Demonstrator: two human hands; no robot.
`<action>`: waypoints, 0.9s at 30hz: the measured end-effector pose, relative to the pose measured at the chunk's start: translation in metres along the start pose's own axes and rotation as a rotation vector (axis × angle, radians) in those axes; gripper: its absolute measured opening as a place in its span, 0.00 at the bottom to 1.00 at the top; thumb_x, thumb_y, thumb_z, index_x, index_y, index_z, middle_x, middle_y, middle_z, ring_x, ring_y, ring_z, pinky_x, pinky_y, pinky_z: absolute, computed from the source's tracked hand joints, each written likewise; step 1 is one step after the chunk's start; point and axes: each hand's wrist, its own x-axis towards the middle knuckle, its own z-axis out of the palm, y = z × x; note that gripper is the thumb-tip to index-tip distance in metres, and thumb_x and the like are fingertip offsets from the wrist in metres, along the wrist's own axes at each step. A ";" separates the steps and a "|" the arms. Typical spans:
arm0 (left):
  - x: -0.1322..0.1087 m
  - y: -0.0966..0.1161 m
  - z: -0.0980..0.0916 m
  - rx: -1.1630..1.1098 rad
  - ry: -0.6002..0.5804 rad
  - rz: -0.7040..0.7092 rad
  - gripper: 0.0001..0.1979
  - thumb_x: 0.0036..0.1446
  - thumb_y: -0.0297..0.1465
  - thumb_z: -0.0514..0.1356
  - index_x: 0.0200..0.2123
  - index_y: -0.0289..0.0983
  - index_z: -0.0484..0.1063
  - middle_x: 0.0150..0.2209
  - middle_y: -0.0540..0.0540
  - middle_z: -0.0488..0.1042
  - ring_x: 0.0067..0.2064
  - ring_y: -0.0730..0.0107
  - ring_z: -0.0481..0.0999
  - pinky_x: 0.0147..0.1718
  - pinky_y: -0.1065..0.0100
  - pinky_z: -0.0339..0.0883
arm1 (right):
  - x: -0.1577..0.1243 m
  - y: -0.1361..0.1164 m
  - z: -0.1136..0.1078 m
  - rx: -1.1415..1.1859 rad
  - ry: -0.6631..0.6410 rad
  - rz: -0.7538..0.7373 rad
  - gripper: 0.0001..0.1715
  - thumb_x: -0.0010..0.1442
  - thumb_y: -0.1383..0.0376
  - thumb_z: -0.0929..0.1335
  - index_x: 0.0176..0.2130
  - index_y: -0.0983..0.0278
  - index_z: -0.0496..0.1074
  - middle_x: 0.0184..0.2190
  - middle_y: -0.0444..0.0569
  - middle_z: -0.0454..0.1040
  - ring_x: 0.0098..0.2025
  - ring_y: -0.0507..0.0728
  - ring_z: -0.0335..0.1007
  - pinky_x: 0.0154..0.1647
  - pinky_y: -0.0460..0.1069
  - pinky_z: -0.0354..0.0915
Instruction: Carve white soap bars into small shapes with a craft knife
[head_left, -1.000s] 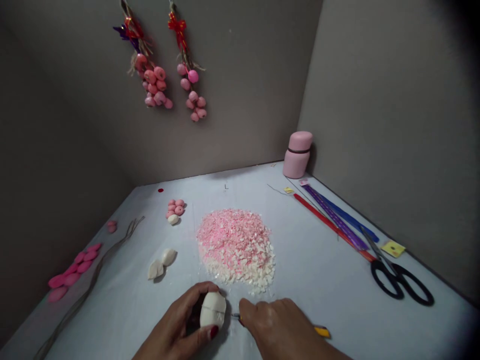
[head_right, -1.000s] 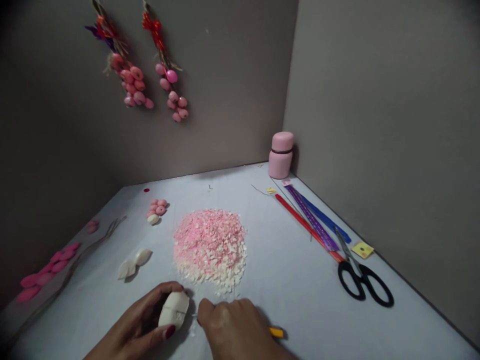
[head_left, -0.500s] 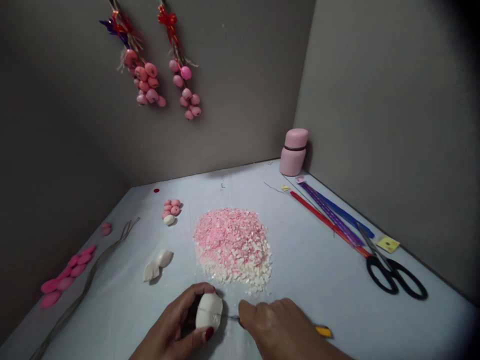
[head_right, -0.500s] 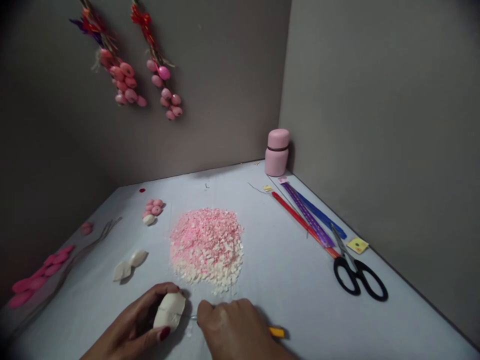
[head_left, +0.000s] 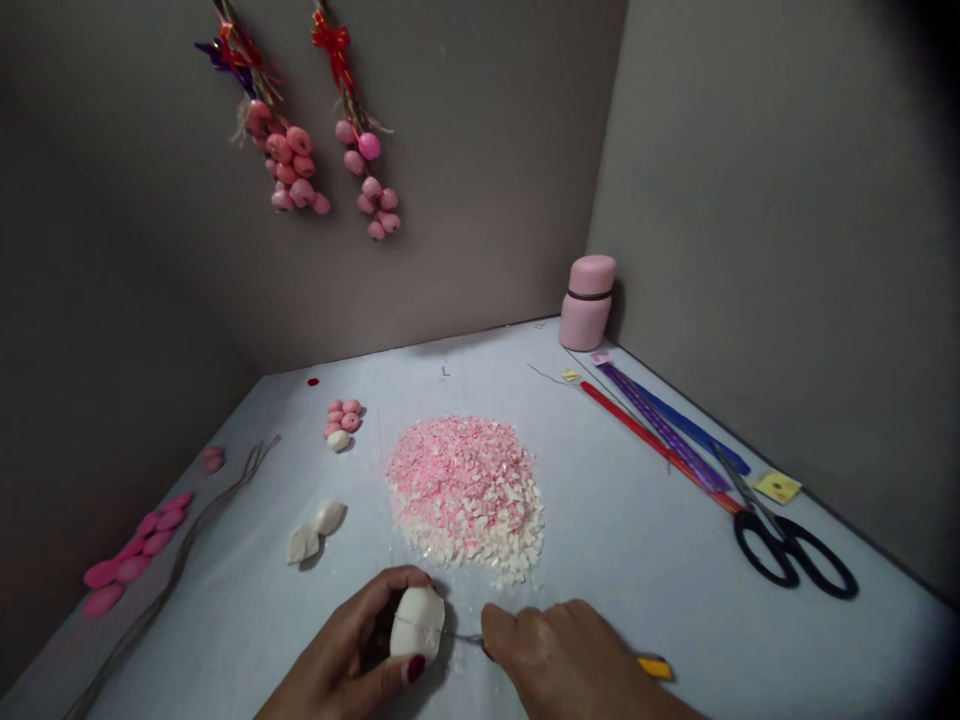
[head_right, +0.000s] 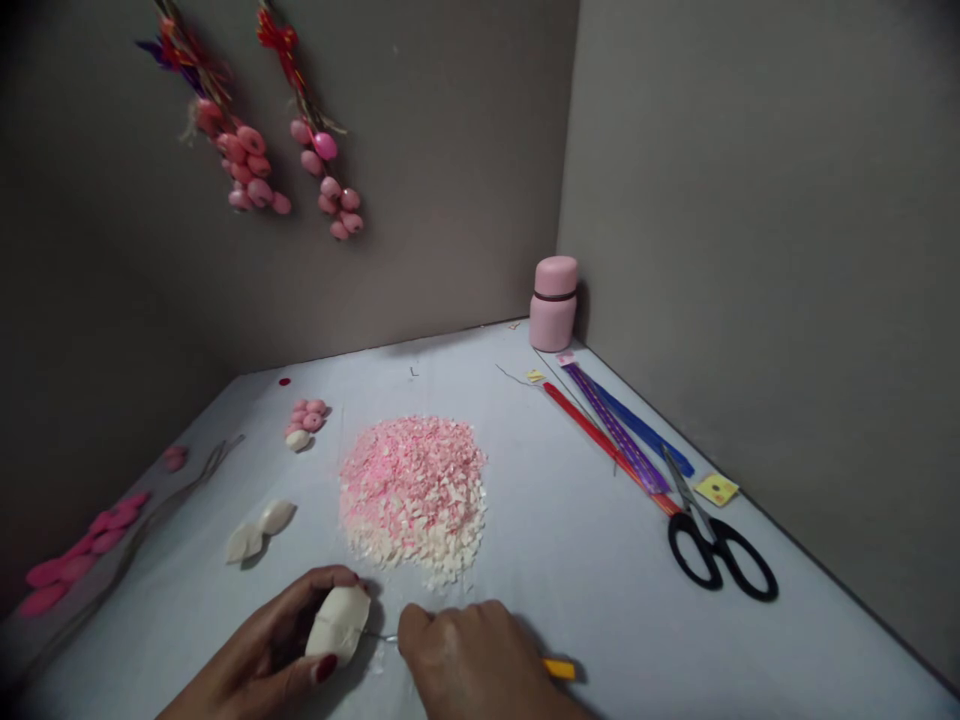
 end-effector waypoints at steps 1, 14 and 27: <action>0.000 0.000 0.000 -0.018 -0.007 0.001 0.23 0.56 0.44 0.62 0.53 0.45 0.65 0.49 0.43 0.70 0.51 0.52 0.67 0.48 0.59 0.60 | 0.000 0.000 -0.001 -0.005 -0.011 0.001 0.17 0.37 0.77 0.65 0.30 0.61 0.65 0.18 0.41 0.76 0.16 0.59 0.74 0.14 0.52 0.29; 0.000 0.000 -0.004 -0.067 -0.019 -0.007 0.22 0.56 0.42 0.63 0.52 0.45 0.65 0.49 0.43 0.70 0.50 0.54 0.67 0.44 0.60 0.59 | -0.009 0.003 0.014 -0.065 0.138 -0.016 0.11 0.55 0.71 0.67 0.31 0.59 0.59 0.17 0.38 0.73 0.13 0.57 0.70 0.17 0.53 0.30; 0.000 0.002 0.003 0.129 0.019 0.083 0.21 0.57 0.42 0.61 0.52 0.45 0.64 0.44 0.44 0.72 0.45 0.56 0.71 0.42 0.61 0.64 | 0.004 -0.005 0.015 -0.043 0.186 -0.069 0.12 0.55 0.72 0.67 0.34 0.59 0.58 0.18 0.38 0.72 0.14 0.56 0.70 0.17 0.53 0.32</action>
